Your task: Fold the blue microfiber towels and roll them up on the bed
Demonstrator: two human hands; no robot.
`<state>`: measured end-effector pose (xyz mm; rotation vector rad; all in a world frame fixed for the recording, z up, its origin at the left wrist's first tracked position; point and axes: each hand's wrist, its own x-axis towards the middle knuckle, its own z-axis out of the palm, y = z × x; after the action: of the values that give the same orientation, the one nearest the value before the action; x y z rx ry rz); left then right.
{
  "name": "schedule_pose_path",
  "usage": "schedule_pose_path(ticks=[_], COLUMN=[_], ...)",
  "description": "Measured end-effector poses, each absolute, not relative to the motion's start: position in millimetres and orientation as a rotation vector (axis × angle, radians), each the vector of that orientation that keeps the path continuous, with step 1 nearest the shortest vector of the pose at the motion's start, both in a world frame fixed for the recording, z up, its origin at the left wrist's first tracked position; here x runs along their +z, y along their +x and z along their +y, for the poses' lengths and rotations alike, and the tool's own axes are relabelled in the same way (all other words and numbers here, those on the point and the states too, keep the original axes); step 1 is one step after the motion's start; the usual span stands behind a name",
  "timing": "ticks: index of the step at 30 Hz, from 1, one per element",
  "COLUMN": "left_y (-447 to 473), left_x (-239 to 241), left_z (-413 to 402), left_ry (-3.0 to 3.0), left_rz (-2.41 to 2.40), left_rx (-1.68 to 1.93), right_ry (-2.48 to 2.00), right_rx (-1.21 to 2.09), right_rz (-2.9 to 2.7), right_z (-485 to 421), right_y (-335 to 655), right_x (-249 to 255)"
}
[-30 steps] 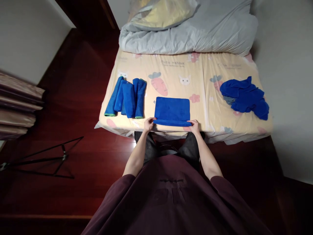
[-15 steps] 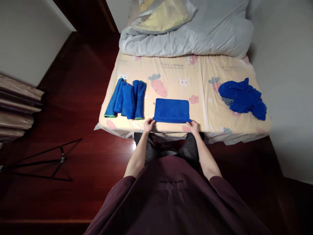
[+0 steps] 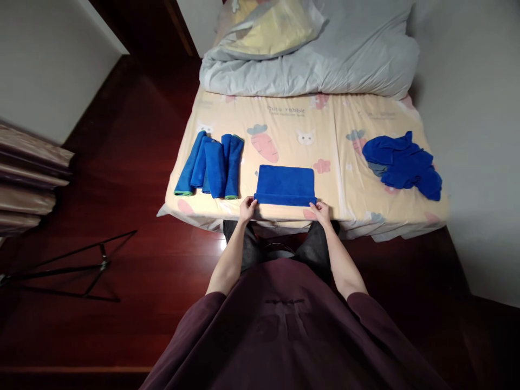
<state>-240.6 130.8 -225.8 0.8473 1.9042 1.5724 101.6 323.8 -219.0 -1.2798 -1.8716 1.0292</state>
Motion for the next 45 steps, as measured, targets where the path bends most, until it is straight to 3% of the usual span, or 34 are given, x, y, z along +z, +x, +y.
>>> schedule_pose_path(ticks=[25, 45], left_y=[-235, -230], left_x=[-194, -208], left_z=[121, 121], left_ry=[1.035, 1.038], left_rz=[2.128, 2.204], left_rx=[1.296, 1.401], right_ry=[-1.552, -1.697], right_rx=[0.782, 0.831], right_rz=[-1.921, -1.834], right_z=[290, 305], right_y=[93, 82], right_x=[-209, -205])
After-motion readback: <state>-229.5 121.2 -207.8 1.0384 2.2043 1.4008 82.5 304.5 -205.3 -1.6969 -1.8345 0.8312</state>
